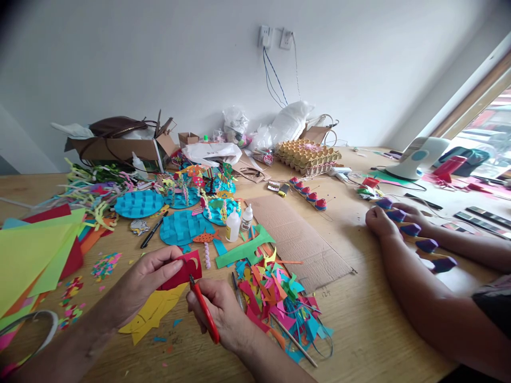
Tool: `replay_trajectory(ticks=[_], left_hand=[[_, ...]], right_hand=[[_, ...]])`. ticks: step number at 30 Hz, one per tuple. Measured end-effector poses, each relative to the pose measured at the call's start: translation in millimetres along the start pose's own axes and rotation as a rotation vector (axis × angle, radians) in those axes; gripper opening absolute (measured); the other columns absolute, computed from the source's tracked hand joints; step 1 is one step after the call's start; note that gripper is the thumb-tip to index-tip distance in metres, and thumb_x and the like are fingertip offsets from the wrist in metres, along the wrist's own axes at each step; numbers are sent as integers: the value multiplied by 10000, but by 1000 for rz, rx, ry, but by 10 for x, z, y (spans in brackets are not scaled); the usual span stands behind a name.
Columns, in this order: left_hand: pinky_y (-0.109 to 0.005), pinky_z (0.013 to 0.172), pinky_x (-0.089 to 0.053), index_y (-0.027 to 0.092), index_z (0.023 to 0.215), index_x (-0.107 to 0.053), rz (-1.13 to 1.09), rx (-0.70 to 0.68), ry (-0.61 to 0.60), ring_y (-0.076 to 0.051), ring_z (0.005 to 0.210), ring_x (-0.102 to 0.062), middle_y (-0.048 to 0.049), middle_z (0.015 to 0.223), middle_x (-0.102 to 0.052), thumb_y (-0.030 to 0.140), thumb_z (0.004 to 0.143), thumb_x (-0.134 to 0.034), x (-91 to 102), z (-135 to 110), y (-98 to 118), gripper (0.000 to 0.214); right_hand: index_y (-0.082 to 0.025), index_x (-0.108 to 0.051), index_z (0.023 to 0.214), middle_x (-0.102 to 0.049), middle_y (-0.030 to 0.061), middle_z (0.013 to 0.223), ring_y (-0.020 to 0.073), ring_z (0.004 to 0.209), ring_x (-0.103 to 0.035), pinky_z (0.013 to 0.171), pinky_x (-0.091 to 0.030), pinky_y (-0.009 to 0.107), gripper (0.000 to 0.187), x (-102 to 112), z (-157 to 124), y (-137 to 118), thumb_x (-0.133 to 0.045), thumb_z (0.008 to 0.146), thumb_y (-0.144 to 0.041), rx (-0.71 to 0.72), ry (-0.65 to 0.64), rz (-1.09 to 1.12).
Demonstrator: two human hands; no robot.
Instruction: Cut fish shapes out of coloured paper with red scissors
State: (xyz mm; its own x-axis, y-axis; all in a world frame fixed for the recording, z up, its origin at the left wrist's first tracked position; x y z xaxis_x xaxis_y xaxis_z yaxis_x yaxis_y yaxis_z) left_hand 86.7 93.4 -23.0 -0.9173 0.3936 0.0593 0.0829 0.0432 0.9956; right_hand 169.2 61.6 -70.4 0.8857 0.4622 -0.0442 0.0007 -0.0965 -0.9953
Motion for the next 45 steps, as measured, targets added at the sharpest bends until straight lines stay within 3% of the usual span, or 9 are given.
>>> replay_trajectory(ticks=[11, 17, 23, 27, 30, 38, 45], left_hand=[[-216, 536, -321, 182, 702, -539, -3, 88, -26, -116, 592, -403, 37, 635, -487, 373, 780, -539, 44, -21, -91, 207], [-208, 505, -306, 186, 641, -525, 55, 28, -54, -108, 556, -368, 47, 615, -449, 344, 782, -540, -3, -10, 3, 212], [-232, 636, -392, 174, 693, -600, -14, 38, -58, -150, 745, -512, -14, 919, -555, 323, 766, -563, -6, -15, 17, 170], [-222, 585, -360, 176, 748, -580, -68, 113, -108, -125, 631, -476, 22, 708, -552, 350, 776, -561, -31, -14, -122, 177], [-210, 553, -329, 173, 692, -546, -66, 111, -79, -108, 579, -431, 47, 627, -515, 351, 763, -579, 3, 7, -172, 194], [-215, 568, -315, 165, 690, -554, -83, 101, -177, -111, 604, -420, 29, 674, -524, 329, 793, -557, -51, 7, -194, 194], [-229, 628, -350, 165, 768, -614, -111, 104, -236, -138, 697, -489, -2, 768, -594, 342, 774, -591, -84, 42, -292, 179]], right_hand=[[-175, -411, 578, -355, -64, 459, 51, 371, -328, 348, -262, 153, 431, -8, -8, -1, -520, 803, -527, 58, -8, -34], [-179, -409, 605, -340, -69, 472, 57, 402, -316, 391, -290, 169, 431, -39, -9, 18, -509, 805, -547, 79, -24, 1], [-180, -406, 590, -344, -69, 458, 57, 390, -332, 373, -285, 162, 465, -57, 8, 82, -468, 805, -588, 65, -3, 0], [-185, -379, 545, -343, -69, 440, 49, 379, -310, 354, -280, 158, 492, -67, 18, 65, -475, 782, -606, 75, 14, 20], [-184, -385, 543, -351, -70, 435, 48, 377, -314, 345, -282, 152, 493, -61, 27, 83, -493, 764, -611, 57, 25, 61], [-161, -475, 642, -404, -69, 412, 52, 331, -349, 317, -252, 158, 512, 0, 77, 166, -486, 741, -663, 32, 47, 125], [-159, -490, 603, -408, -73, 366, 48, 299, -327, 322, -231, 166, 551, -6, 104, 169, -508, 685, -704, 36, 2, 166]])
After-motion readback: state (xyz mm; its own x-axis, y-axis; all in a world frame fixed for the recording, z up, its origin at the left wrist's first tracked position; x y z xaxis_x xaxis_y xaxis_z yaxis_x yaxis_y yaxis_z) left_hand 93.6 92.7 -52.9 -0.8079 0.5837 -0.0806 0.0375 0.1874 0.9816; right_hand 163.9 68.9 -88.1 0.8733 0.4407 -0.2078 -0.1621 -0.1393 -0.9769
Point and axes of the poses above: each hand's wrist, its own z-axis towards the middle knuckle, its own x-axis out of the back of the hand, y = z × x, the point moved 9 cm from there along z, towards the middle knuckle
